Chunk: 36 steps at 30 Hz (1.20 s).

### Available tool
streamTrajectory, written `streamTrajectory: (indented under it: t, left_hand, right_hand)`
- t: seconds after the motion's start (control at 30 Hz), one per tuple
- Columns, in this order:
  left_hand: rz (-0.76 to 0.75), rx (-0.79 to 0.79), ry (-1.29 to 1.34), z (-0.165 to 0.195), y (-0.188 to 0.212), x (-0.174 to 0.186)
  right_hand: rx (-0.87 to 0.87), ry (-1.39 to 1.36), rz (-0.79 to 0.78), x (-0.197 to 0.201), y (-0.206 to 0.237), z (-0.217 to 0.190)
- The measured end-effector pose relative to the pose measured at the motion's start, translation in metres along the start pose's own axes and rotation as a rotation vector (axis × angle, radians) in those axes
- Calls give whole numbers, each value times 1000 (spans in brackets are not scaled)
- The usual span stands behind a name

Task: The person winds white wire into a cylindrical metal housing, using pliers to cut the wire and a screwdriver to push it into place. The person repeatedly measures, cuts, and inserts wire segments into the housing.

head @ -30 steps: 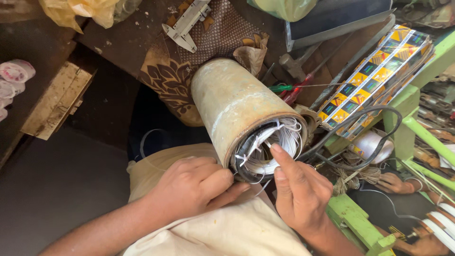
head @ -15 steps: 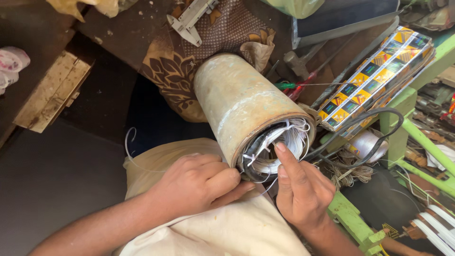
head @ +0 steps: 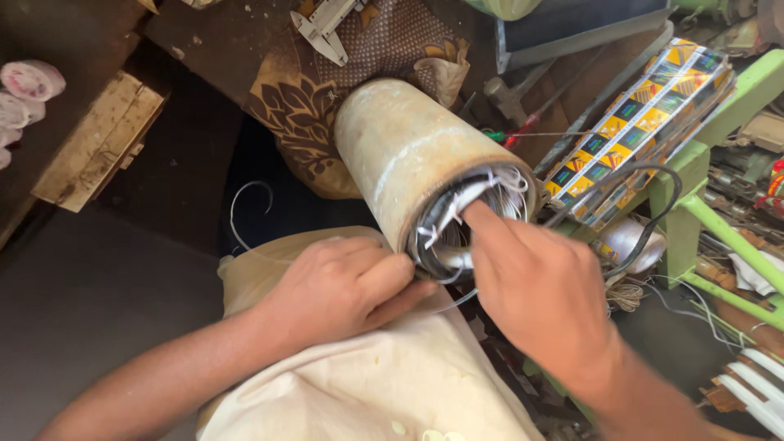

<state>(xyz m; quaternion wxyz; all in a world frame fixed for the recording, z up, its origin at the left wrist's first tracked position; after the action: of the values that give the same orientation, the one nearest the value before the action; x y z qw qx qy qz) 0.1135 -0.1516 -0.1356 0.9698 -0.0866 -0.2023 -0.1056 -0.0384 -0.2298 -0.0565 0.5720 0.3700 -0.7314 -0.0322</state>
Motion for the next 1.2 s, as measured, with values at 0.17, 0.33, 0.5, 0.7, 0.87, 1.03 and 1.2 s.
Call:
streamTrajectory:
  t: [0.17,0.33,0.5,0.7,0.87,1.03,1.2]
  left_hand:
    - [42,-103,-42,17,3,6]
    - [54,-207,-121,36,8,7]
    - [13,-262,-183,50,18,2]
    - [-13,-218,-538,69,25,-14]
    - [61,-216,-644,79,29,-27]
    - [391,-339,-910,97,29,-34]
    - [566,-240,-726,123,32,-29]
  right_hand:
    - [25,345,-283,-13,-23,3]
    - [66,405,-307,-16,-34,9]
    - [47,416,-464,-13,-37,8]
    - [30,435,-500,-15,-36,14]
    - [75,454,-451,-5,-28,1]
    - [286,332,12,29,20,-20]
    - [498,15,813,32,127,-21]
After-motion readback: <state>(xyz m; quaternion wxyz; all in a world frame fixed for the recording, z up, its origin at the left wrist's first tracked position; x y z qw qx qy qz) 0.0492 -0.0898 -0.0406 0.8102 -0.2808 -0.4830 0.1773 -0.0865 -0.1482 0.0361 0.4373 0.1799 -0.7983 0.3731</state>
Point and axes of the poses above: each hand's wrist, its own y-axis away from the middle knuckle, its own x-axis out of the back of the hand, z = x × y, the point moved 4 cm from there along -y, towards the middle knuckle, and after that the axes turned 10 degrees about -y, right-handed, at the moved point
